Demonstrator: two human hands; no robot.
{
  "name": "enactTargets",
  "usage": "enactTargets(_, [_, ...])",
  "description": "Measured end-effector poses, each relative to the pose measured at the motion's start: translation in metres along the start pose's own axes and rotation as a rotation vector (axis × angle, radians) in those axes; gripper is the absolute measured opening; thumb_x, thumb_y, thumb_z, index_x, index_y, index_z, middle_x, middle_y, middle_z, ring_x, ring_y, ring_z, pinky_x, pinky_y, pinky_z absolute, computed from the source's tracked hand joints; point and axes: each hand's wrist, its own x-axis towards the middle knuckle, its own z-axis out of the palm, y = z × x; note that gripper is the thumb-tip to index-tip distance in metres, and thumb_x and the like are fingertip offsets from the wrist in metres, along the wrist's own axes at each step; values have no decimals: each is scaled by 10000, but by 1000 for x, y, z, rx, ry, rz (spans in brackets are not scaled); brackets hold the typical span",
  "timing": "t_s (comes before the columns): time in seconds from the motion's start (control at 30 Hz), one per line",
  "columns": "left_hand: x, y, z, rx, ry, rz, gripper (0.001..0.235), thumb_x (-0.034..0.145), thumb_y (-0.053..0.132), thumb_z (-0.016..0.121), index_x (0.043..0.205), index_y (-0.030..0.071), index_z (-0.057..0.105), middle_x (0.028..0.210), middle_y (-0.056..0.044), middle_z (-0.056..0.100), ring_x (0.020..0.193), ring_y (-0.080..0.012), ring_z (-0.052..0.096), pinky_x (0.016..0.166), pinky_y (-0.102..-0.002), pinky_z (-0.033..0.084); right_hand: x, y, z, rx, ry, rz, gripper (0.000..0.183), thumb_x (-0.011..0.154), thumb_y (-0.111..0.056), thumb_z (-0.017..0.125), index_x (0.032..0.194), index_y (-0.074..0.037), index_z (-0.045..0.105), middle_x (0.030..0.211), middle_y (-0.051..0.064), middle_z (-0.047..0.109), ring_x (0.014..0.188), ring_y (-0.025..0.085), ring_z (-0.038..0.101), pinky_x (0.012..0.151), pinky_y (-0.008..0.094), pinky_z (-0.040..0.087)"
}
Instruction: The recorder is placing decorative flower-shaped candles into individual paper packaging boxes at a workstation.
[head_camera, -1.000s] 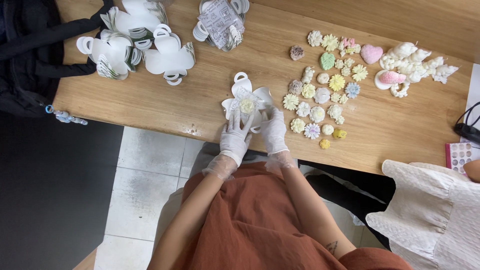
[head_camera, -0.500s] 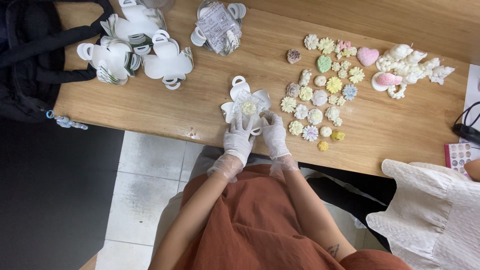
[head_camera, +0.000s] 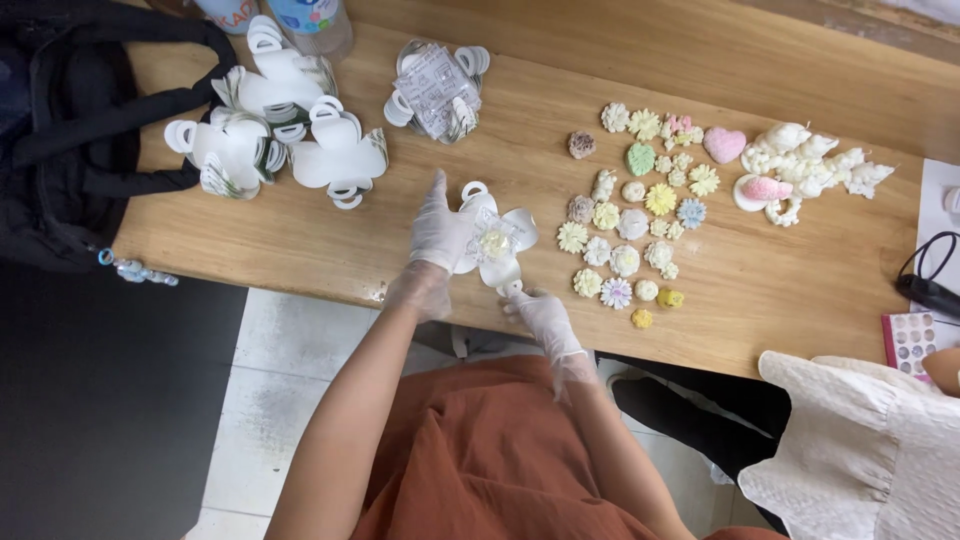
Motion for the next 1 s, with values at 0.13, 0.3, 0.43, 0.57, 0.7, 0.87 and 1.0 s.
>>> enactTargets(0.13, [14,-3,12,10,-149,-133,464,891,414,754,1286,177,690,1206,-138,722,1115,-322,677,941,-422,528,39,19,-19,49,63,8,420,932,-277,742,1115,97,688,873,111,762,724,148,714,651,257,572])
enactTargets(0.3, [6,-18,17,-107,-149,-262,393,898,294,748,1264,161,695,1056,-93,762,948,-252,744,837,-374,576,23,-28,-37,-116,247,-72,384,930,-327,763,1105,12,721,869,70,747,736,119,636,645,254,508])
enactTargets(0.43, [-25,-19,-1,-45,-106,-316,307,938,235,727,1231,153,689,955,-45,773,858,-211,734,776,-384,574,20,-44,-29,419,299,-332,512,930,-402,772,1197,26,682,902,32,698,769,109,603,675,243,491])
enactTargets(0.57, [-73,-11,-19,-89,-62,-493,307,958,279,733,1208,110,680,970,-13,751,860,-175,711,793,-372,560,7,-54,-6,296,292,-188,571,863,-442,778,1233,-20,673,915,4,690,781,98,613,666,240,491])
enactTargets(0.7, [-100,-31,-5,-342,160,-444,602,823,270,838,1289,-5,574,995,-57,702,884,-174,643,821,-323,547,21,-51,9,39,332,-169,561,838,-390,842,1180,16,663,1031,44,740,884,104,663,763,232,525])
enactTargets(0.87, [-86,-20,5,-392,141,-455,462,836,293,843,1156,-4,693,1013,-91,739,919,-177,682,824,-326,533,68,-31,18,190,348,-193,516,779,-331,844,1137,15,707,1062,77,777,905,121,716,790,263,568])
enactTargets(1.0, [-65,-12,11,-319,213,-651,430,827,320,851,1067,-3,697,960,-112,766,864,-197,723,781,-353,565,30,-65,30,-22,445,-177,551,734,-394,880,1099,-3,750,1013,92,795,895,179,742,821,305,570])
